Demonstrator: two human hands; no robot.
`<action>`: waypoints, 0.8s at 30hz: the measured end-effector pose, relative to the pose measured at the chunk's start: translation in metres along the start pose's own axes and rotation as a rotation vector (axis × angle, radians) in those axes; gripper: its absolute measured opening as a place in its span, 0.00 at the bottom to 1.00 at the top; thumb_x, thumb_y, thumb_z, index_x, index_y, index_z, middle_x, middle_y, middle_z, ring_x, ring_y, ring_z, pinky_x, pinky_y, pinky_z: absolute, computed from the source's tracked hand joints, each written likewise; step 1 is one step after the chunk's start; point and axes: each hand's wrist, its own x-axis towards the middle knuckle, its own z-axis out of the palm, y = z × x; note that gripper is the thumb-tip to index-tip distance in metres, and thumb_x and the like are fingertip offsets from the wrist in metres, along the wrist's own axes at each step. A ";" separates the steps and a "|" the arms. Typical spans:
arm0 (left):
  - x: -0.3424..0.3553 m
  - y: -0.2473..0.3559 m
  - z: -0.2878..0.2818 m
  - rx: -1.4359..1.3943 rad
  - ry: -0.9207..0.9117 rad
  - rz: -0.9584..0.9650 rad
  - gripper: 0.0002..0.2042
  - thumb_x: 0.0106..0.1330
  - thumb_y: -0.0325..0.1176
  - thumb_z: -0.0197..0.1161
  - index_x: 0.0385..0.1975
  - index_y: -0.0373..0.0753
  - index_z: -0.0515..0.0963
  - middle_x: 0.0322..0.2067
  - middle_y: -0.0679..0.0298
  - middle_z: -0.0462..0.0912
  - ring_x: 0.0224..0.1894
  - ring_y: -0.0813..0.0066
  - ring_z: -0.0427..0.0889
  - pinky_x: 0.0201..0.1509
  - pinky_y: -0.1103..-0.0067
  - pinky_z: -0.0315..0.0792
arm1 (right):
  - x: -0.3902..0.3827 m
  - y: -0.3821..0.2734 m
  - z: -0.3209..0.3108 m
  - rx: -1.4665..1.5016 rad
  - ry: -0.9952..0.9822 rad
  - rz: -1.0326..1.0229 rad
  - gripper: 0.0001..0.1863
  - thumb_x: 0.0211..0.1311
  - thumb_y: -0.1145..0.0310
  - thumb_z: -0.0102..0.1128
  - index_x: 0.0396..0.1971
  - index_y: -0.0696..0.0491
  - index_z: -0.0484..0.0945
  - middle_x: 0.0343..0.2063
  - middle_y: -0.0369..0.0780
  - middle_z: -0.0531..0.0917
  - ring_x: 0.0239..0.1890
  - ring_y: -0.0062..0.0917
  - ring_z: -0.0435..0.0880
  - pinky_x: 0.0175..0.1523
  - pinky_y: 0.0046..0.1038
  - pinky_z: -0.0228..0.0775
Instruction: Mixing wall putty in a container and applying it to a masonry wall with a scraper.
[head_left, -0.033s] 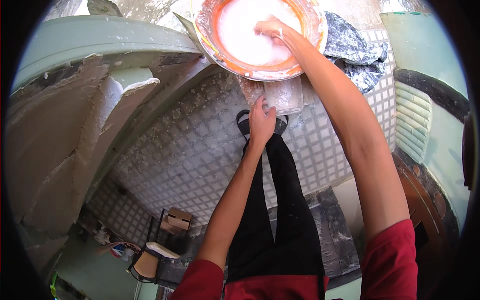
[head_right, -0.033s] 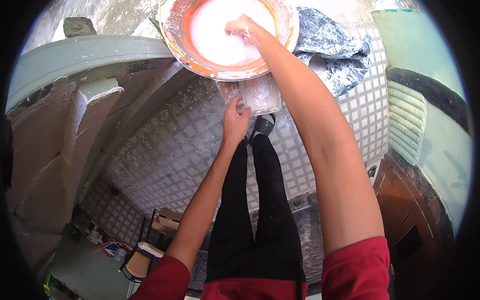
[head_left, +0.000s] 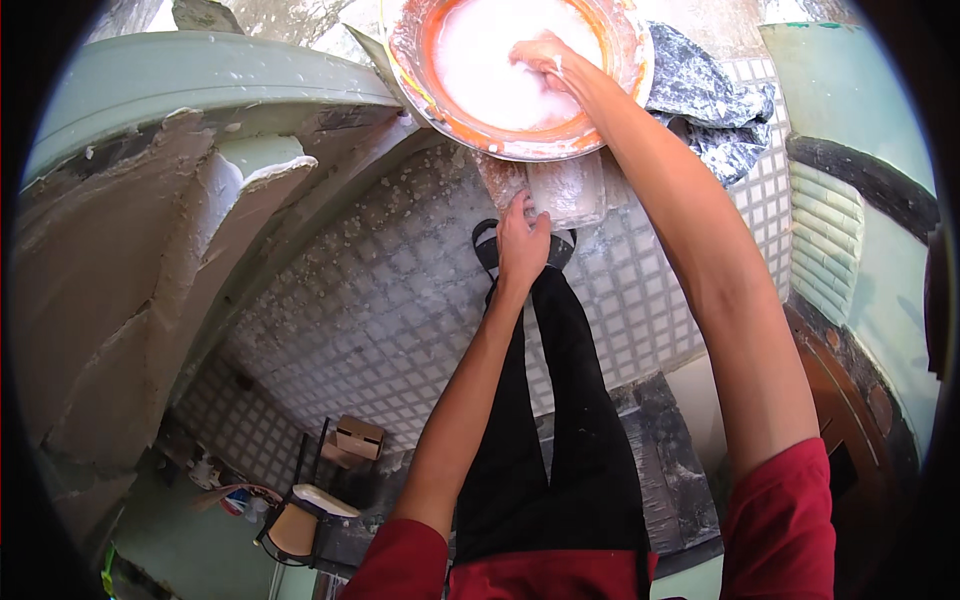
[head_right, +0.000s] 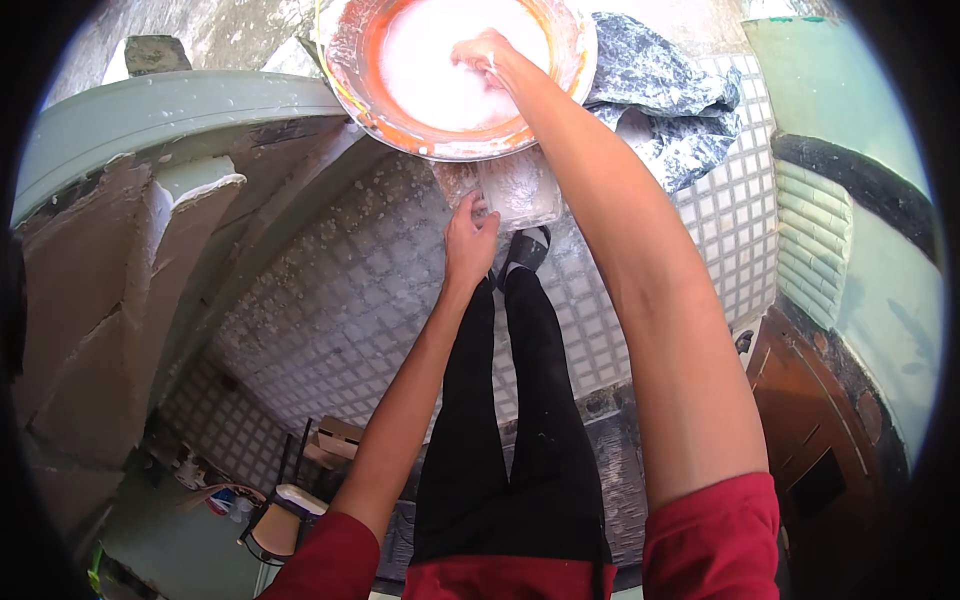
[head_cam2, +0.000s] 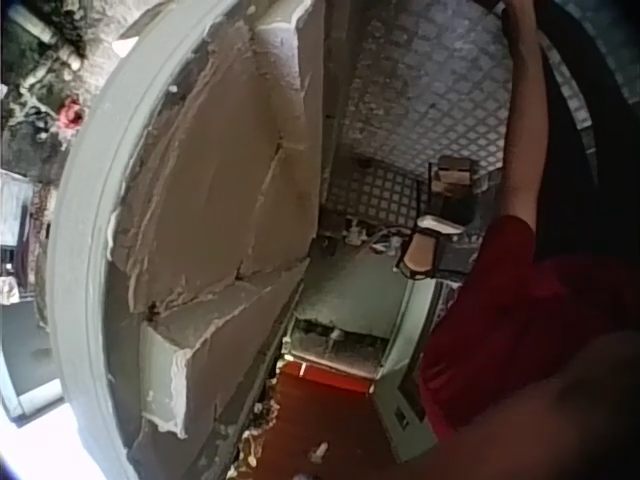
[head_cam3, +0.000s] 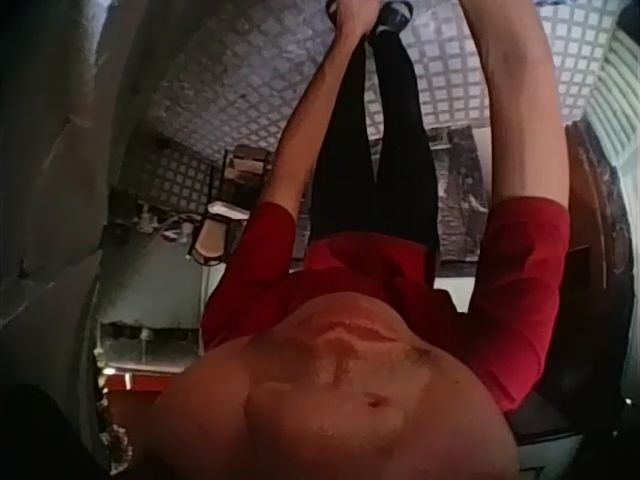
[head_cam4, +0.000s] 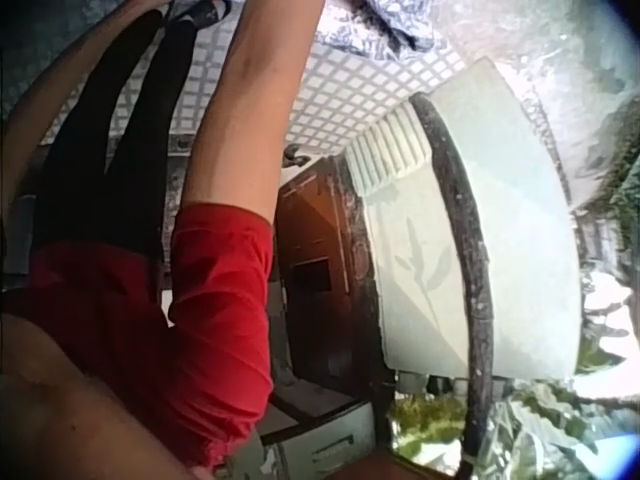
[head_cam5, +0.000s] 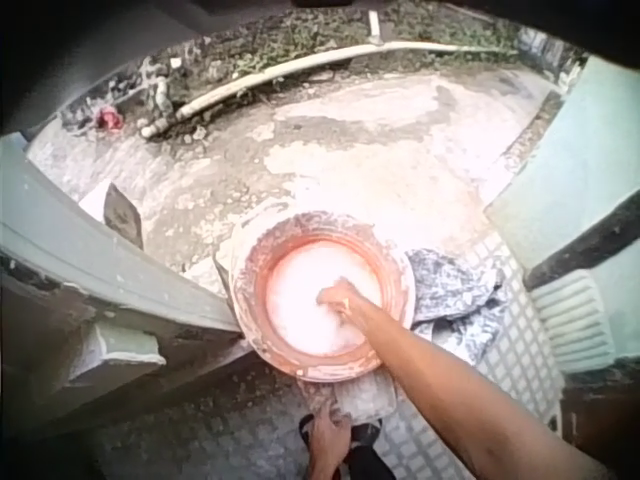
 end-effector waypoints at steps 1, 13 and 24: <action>0.002 -0.001 0.004 -0.003 -0.005 0.000 0.23 0.61 0.29 0.60 0.56 0.28 0.68 0.44 0.49 0.80 0.38 0.60 0.83 0.47 0.70 0.75 | -0.001 0.004 -0.003 0.057 0.069 0.060 0.16 0.47 0.61 0.62 0.28 0.62 0.82 0.28 0.48 0.85 0.29 0.34 0.85 0.38 0.34 0.77; 0.035 -0.017 -0.002 0.047 0.091 0.124 0.07 0.60 0.26 0.60 0.31 0.30 0.70 0.24 0.50 0.77 0.28 0.54 0.80 0.37 0.65 0.72 | -0.107 -0.051 -0.023 -0.675 0.248 -0.877 0.15 0.62 0.63 0.54 0.42 0.59 0.75 0.34 0.55 0.81 0.40 0.49 0.80 0.46 0.45 0.71; 0.032 -0.022 -0.011 0.098 -0.020 0.180 0.08 0.60 0.29 0.56 0.31 0.31 0.68 0.21 0.49 0.76 0.24 0.59 0.79 0.32 0.66 0.71 | -0.250 -0.047 -0.070 0.109 0.486 -0.534 0.12 0.64 0.67 0.61 0.37 0.63 0.79 0.26 0.39 0.83 0.24 0.15 0.78 0.26 0.21 0.70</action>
